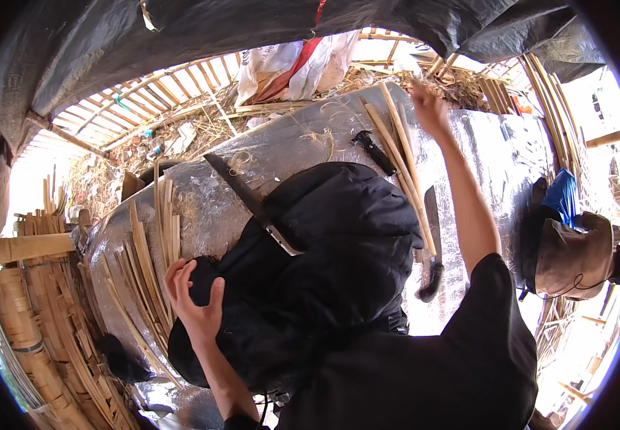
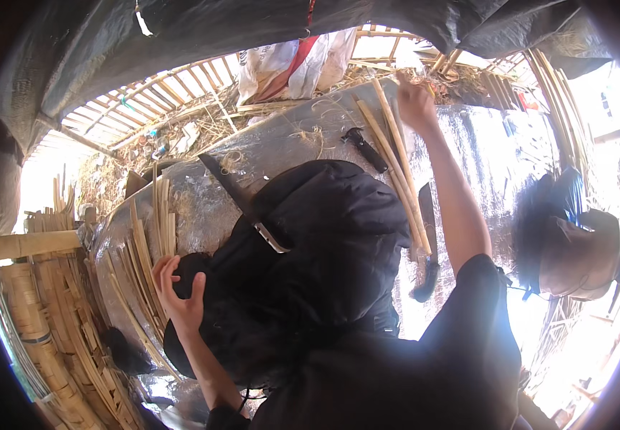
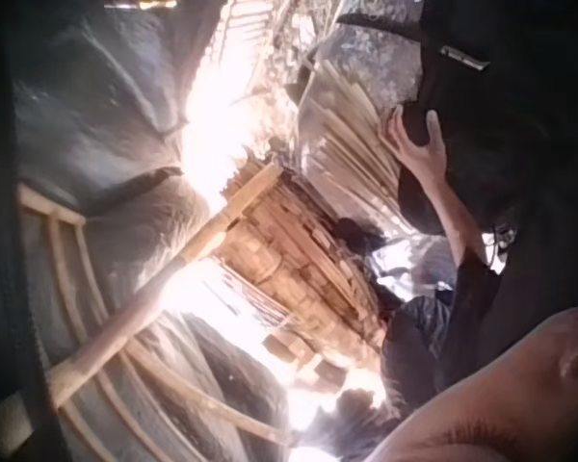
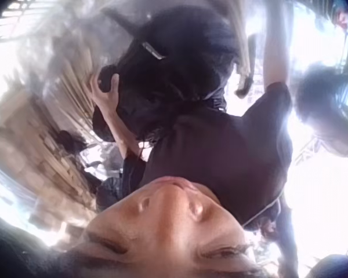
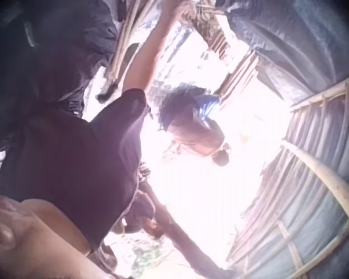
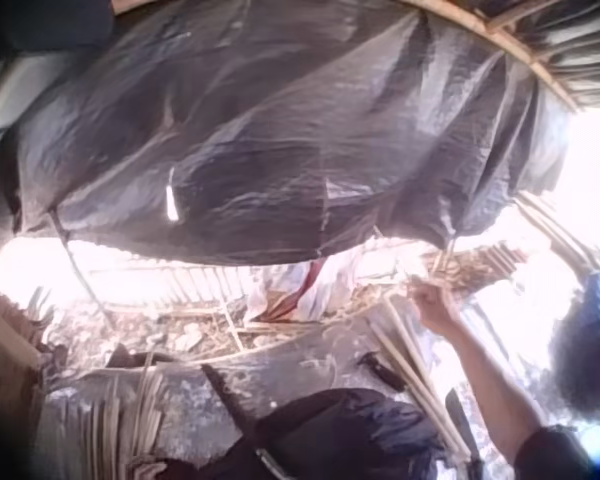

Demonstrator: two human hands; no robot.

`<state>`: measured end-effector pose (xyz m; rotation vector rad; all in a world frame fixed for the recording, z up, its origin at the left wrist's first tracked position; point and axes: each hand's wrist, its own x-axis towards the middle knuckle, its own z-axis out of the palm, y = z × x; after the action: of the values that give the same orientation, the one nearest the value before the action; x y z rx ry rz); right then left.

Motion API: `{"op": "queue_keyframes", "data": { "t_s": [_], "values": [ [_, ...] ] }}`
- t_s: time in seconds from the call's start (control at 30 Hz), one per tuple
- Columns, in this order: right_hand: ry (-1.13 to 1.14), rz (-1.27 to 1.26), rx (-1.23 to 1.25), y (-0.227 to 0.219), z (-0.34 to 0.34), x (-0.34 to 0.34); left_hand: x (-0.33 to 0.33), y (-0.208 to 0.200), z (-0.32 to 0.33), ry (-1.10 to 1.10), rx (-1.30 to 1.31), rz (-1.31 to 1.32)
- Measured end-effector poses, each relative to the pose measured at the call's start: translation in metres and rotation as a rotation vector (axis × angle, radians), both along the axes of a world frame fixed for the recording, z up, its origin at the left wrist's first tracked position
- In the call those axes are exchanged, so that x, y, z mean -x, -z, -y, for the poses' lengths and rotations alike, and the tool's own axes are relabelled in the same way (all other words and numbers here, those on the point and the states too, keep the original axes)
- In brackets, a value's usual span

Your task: The person shaves bamboo strips using a large knife by holding the strips with one hand and repeatedly drawing the blade along the length of each strip to thin and smooth them.

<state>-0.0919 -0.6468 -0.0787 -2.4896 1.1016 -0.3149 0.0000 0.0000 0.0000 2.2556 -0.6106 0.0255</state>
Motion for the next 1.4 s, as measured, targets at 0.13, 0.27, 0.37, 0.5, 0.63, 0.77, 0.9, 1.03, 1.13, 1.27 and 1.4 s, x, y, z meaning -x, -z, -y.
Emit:
{"op": "queue_keyframes", "data": {
  "t_s": [0.13,0.27,0.37,0.5,0.63,0.77,0.9,1.03,1.13,1.27,1.4],
  "values": [
    [-0.148,-0.027,0.166,0.075,-0.089,0.005,-0.023,-0.016,-0.031,-0.122,-0.053,0.081],
    [-0.094,-0.221,0.112,0.112,-0.076,0.042,-0.025,-0.015,-0.047,-0.17,-0.096,0.062],
    [0.001,-0.369,0.037,0.111,-0.092,0.028,-0.028,-0.012,-0.069,-0.233,-0.084,0.039],
    [-0.174,-0.558,-0.066,0.116,-0.053,0.028,-0.032,-0.003,-0.082,-0.284,-0.093,-0.013],
    [0.11,-0.566,0.096,0.087,-0.106,-0.005,-0.053,0.0,-0.101,-0.339,-0.157,-0.184],
    [-0.276,-0.042,0.278,0.066,-0.155,-0.046,-0.105,0.056,-0.121,-0.338,-0.192,-0.307],
    [-0.63,0.244,0.071,0.027,-0.322,-0.109,-0.134,0.114,-0.161,-0.326,-0.422,-0.297],
    [-0.738,-0.393,-0.221,0.026,-0.419,-0.107,-0.145,0.143,-0.161,-0.367,-0.483,-0.419],
    [-0.699,-0.405,-0.277,0.045,-0.441,-0.093,-0.147,0.147,-0.187,-0.403,-0.433,-0.321],
    [-0.677,-0.215,-0.333,0.072,-0.43,-0.079,-0.141,0.148,-0.248,-0.745,-0.531,-0.253],
    [-0.713,-0.126,-0.321,0.082,-0.419,-0.08,-0.126,0.152,-0.271,-0.77,-0.598,-0.268]
  ]
}}
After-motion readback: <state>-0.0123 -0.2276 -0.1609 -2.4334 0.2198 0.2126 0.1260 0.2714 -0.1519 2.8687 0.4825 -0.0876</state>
